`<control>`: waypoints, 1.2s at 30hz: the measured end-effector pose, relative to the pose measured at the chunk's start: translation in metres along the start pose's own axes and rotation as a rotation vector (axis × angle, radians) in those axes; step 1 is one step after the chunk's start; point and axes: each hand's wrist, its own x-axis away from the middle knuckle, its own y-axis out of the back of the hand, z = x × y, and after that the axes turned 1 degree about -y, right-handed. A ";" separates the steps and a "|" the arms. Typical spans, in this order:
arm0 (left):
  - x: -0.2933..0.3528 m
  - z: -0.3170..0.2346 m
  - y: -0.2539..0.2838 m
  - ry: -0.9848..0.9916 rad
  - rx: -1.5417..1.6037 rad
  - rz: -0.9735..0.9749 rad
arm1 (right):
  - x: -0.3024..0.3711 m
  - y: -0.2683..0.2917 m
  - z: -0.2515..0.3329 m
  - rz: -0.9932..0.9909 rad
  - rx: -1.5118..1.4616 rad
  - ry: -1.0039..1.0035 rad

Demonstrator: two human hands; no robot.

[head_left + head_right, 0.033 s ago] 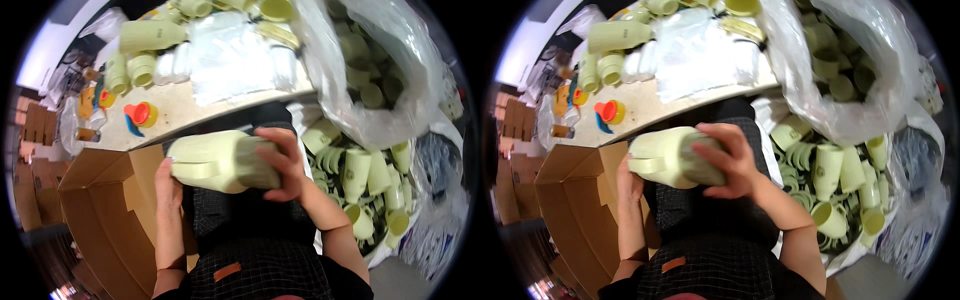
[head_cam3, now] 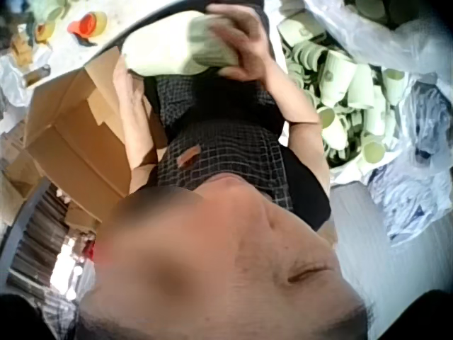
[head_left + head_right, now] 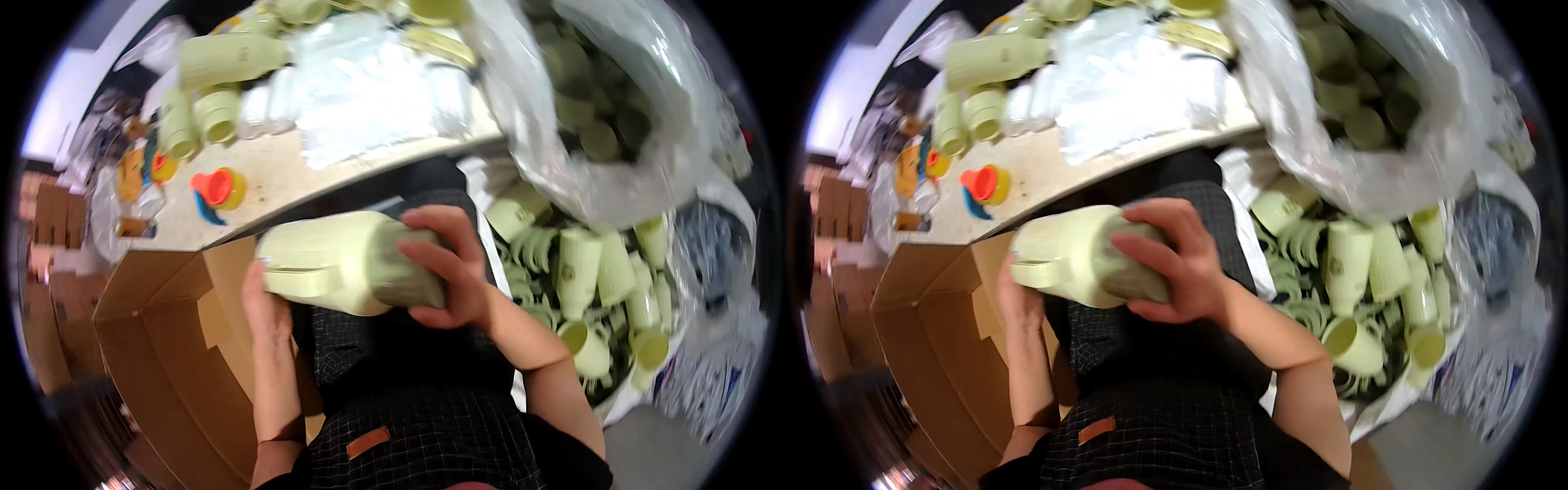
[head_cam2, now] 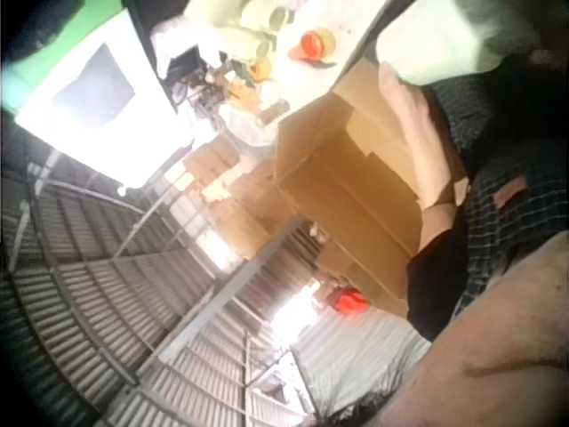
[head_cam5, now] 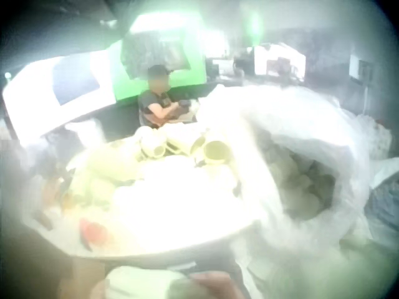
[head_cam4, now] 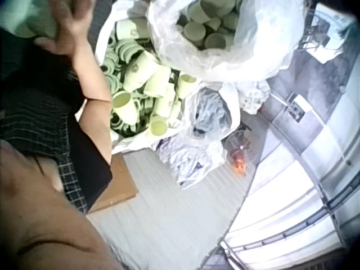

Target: The person places items into plastic bags, puts the bagged items into a cardboard box, and then assembles and tapes a new cardboard box.

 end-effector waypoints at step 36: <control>0.063 0.020 -0.031 -0.362 -0.557 0.730 | -0.002 0.031 -0.006 0.331 -0.105 -0.209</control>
